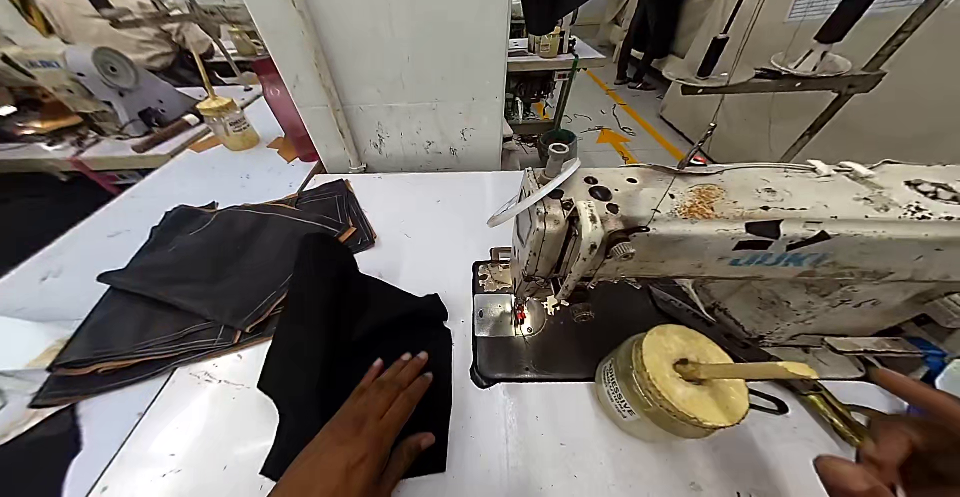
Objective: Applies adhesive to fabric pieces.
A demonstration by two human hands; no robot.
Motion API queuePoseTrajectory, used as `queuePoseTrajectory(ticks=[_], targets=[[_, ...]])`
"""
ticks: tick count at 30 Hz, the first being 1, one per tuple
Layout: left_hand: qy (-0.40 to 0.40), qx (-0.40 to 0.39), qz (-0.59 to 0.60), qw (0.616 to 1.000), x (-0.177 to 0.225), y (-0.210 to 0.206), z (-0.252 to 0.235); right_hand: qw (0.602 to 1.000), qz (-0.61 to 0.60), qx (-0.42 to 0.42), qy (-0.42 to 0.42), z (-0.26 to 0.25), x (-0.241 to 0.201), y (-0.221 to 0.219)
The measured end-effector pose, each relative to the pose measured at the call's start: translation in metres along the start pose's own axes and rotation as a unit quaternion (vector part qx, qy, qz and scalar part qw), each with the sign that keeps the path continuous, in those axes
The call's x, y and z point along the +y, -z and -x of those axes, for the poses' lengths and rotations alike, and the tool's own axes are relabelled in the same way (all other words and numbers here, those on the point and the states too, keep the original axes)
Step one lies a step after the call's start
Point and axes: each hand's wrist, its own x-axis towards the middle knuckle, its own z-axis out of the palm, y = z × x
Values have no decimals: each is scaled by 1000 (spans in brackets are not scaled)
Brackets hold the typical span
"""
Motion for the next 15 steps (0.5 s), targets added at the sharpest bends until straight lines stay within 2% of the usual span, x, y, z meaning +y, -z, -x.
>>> queuePoseTrajectory(ticks=[1, 3, 7, 9, 11, 13, 15], targets=[[0, 15, -44, 999, -6, -13, -2, 999, 1, -43, -15, -15, 0, 5], [15, -3, -75, 997, -1, -23, -7, 995, 12, -102, -17, -37, 0, 7], [11, -54, -2, 998, 42, -30, -20, 988, 62, -131, 57, -56, 5, -6], [0, -5, 64, 998, 69, -35, -36, 984, 82, -138, 79, -62, 8, -13], [-15, 51, 147, 988, 106, -34, -61, 982, 92, -156, 62, -64, 9, -17], [-22, 108, 257, 960, 141, -37, -92, 976, 122, -174, 54, -66, 9, -20], [-31, 162, 344, 924, 162, -57, -124, 970, 156, -166, 81, -68, 11, -26]])
